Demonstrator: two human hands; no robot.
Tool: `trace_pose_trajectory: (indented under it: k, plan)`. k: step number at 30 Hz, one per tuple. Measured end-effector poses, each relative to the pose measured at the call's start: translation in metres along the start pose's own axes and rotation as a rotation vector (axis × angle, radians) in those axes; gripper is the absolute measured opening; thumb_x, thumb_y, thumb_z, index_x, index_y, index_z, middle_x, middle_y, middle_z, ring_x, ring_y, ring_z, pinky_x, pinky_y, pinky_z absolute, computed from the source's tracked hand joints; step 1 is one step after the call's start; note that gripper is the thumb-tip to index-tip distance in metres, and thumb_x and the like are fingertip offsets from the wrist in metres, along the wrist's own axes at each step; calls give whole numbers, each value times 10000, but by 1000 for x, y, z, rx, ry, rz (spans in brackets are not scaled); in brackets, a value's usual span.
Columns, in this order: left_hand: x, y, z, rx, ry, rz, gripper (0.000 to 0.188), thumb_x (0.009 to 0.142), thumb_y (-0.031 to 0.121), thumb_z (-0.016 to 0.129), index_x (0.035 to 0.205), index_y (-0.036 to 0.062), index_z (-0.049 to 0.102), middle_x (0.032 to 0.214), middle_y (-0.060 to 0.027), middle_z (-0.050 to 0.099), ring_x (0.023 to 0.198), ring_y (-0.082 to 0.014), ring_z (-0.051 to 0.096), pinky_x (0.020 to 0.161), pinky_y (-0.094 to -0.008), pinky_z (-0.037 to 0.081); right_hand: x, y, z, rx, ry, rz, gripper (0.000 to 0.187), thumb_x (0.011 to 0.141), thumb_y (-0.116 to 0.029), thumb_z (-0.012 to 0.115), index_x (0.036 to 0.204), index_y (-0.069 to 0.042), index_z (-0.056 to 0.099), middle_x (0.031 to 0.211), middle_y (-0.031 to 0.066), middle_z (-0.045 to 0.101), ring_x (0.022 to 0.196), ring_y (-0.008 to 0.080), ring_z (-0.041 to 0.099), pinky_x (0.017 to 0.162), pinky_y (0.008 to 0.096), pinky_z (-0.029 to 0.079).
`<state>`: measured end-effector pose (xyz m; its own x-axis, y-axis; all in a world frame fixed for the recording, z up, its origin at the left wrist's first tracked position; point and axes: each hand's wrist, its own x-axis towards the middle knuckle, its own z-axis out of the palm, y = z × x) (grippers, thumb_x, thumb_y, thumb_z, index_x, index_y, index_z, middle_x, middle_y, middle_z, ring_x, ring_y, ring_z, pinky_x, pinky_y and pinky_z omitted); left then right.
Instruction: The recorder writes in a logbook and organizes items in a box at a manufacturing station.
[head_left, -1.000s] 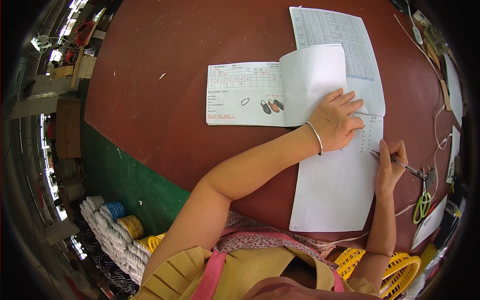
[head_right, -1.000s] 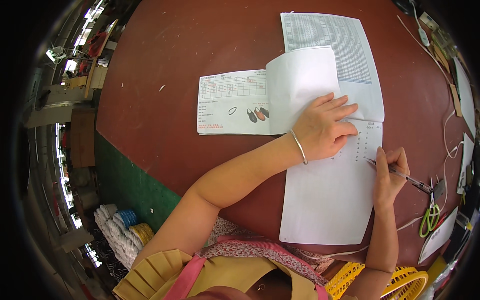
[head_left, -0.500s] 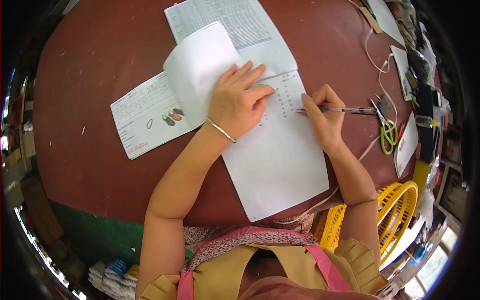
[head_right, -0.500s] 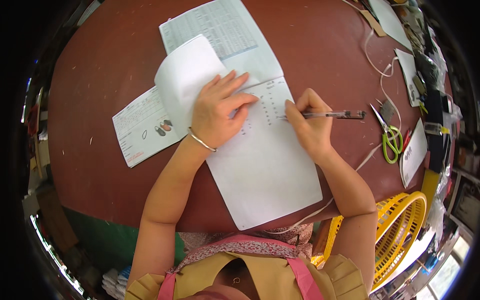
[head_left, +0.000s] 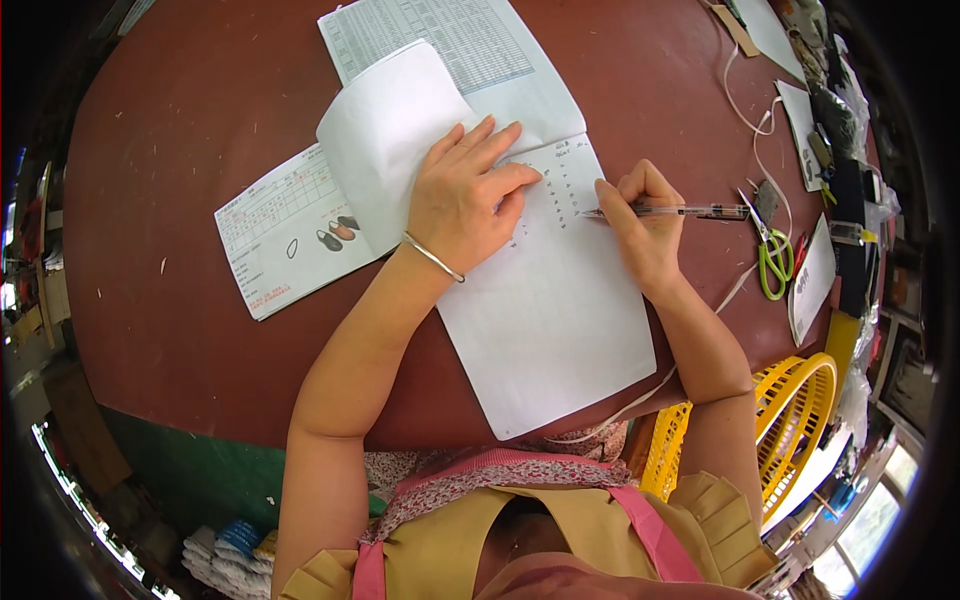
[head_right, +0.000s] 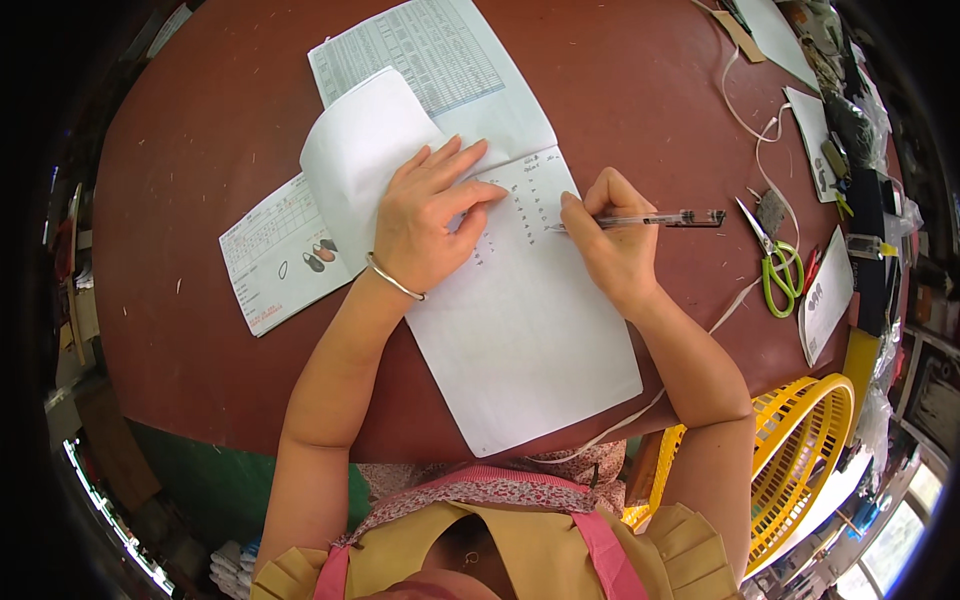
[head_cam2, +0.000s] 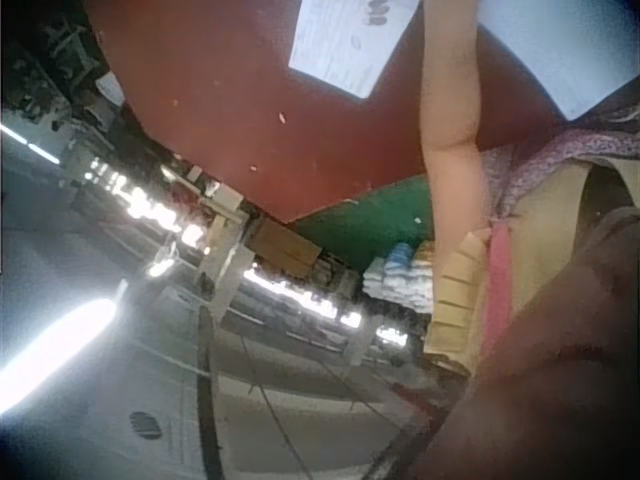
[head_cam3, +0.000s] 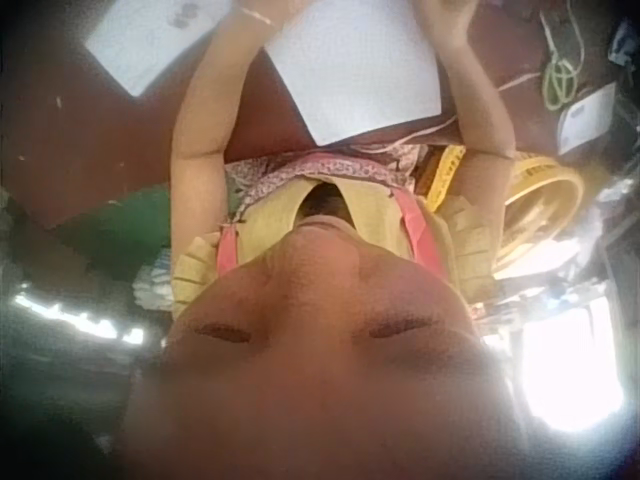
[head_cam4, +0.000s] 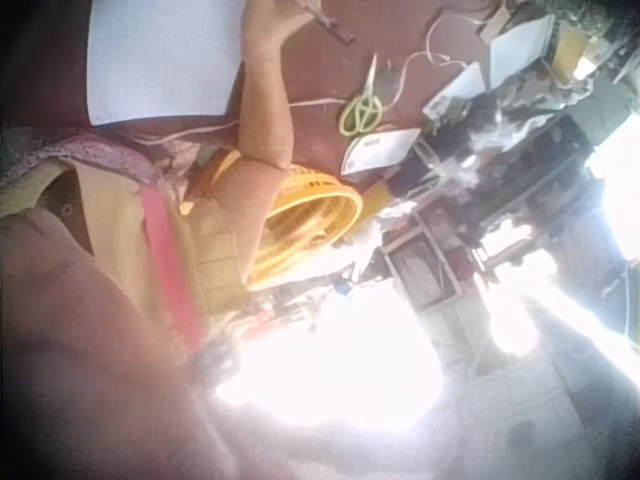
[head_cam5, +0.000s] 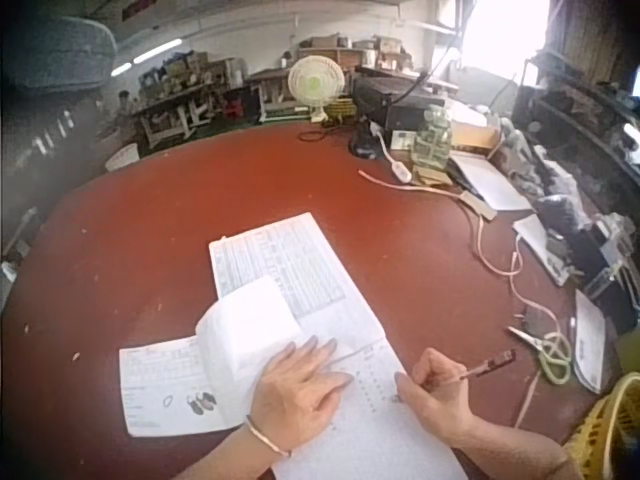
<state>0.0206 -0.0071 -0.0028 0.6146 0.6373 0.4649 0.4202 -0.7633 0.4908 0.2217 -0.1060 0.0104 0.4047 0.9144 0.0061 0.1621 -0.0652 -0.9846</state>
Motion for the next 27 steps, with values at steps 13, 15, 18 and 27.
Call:
trace_pose_trajectory:
  k: [13, 15, 18, 27]
  plan:
    - [0, 0, 0, -6, 12, 10, 130, 798, 149, 762, 927, 153, 750, 1303, -103, 686, 1264, -348, 609, 1091, -504, 436, -1, 2, -1, 4, -8, 2, 357, 896, 12, 682, 708, -83, 394, 666, -64, 414, 621, 18, 351, 529, 237, 324]
    - [0, 2, 0, -8, 13, 8, 133, 797, 180, 781, 923, 153, 748, 1306, -102, 685, 1265, -347, 608, 1091, -503, 435, -1, 3, -1, -35, -4, -17, 358, 899, 5, 683, 707, -85, 395, 652, -63, 411, 618, 20, 344, 527, 239, 323]
    - [0, 2, -2, -6, 0, 0, 186, 776, 240, 821, 920, 150, 746, 1311, -101, 684, 1266, -348, 608, 1092, -505, 432, -1, 1, 0, -39, -3, -8, 359, 900, -3, 687, 703, -82, 398, 641, -60, 424, 614, 20, 344, 525, 239, 325]
    - [-1, 1, 0, 6, -9, -3, 243, 760, 281, 839, 943, 149, 749, 1318, -104, 679, 1270, -352, 604, 1092, -516, 429, -4, -2, 2, -138, -16, -27, 362, 910, -20, 697, 698, -84, 411, 645, -57, 426, 620, 15, 374, 520, 231, 325]
